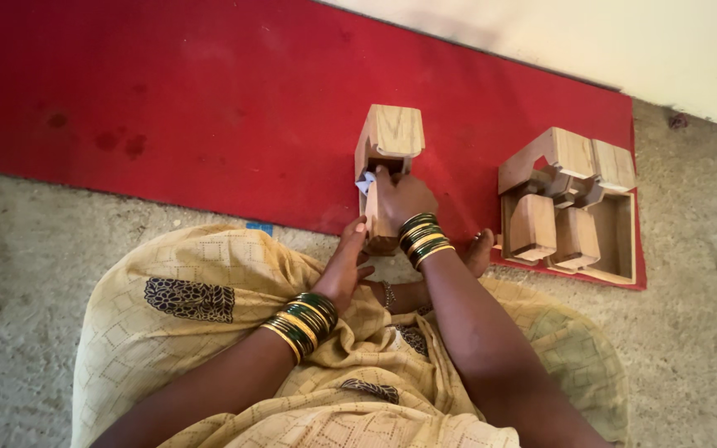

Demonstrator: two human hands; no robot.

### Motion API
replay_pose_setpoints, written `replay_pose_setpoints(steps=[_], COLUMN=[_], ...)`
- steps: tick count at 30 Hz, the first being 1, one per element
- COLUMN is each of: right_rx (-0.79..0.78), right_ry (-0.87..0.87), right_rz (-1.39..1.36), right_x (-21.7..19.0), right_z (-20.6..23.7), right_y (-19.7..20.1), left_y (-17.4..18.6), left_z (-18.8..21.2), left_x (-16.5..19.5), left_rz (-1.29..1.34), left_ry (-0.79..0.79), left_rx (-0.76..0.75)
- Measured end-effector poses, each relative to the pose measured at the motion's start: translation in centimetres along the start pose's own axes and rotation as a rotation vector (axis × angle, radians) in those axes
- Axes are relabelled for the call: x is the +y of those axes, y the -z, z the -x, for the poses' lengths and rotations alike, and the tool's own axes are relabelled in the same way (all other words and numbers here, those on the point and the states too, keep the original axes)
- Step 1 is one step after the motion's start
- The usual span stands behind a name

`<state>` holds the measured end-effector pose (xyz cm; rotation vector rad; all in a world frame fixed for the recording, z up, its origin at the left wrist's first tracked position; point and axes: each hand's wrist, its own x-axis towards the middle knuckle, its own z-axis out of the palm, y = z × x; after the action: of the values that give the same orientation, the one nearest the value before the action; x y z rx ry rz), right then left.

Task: The person sits on the floor and wipes small wooden handicraft items one at a time with a cloth, including the inside of an open wooden box, placing each cleaned item back on the red mat.

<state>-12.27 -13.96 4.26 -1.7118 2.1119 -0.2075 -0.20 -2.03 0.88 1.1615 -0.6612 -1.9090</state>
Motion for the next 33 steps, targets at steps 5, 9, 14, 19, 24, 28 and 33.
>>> replay_pose_setpoints(steps=[5, 9, 14, 19, 24, 28, 33], right_rx=[-0.249, -0.380, -0.132, 0.052, 0.279, 0.281, 0.199], right_ry=[-0.092, 0.237, 0.196, 0.109, 0.578, 0.435, 0.265], right_rz=[-0.460, -0.678, -0.661, -1.281, -0.489, -0.406, -0.274], right_x=[4.8, 9.6, 10.5, 7.1, 5.2, 5.7, 6.5], right_z=[-3.4, -6.4, -6.8, -4.4, -2.4, -2.3, -3.1], right_y=[-1.7, -3.6, -2.2, 0.1, -1.8, -2.7, -0.3], left_y=[0.1, 0.3, 0.3, 0.4, 0.3, 0.2, 0.1], left_z=[-0.4, -0.7, -0.9, -1.0, -0.9, -0.8, -0.8], left_x=[-0.5, -0.9, -1.1, -1.0, -0.9, -0.7, -0.6], left_rz=[0.028, 0.045, 0.043, 0.004, 0.005, -0.016, 0.001], left_ry=[-0.037, -0.048, -0.056, -0.001, -0.045, -0.028, -0.033], left_rx=[-0.016, -0.032, -0.042, -0.003, -0.028, -0.026, -0.015])
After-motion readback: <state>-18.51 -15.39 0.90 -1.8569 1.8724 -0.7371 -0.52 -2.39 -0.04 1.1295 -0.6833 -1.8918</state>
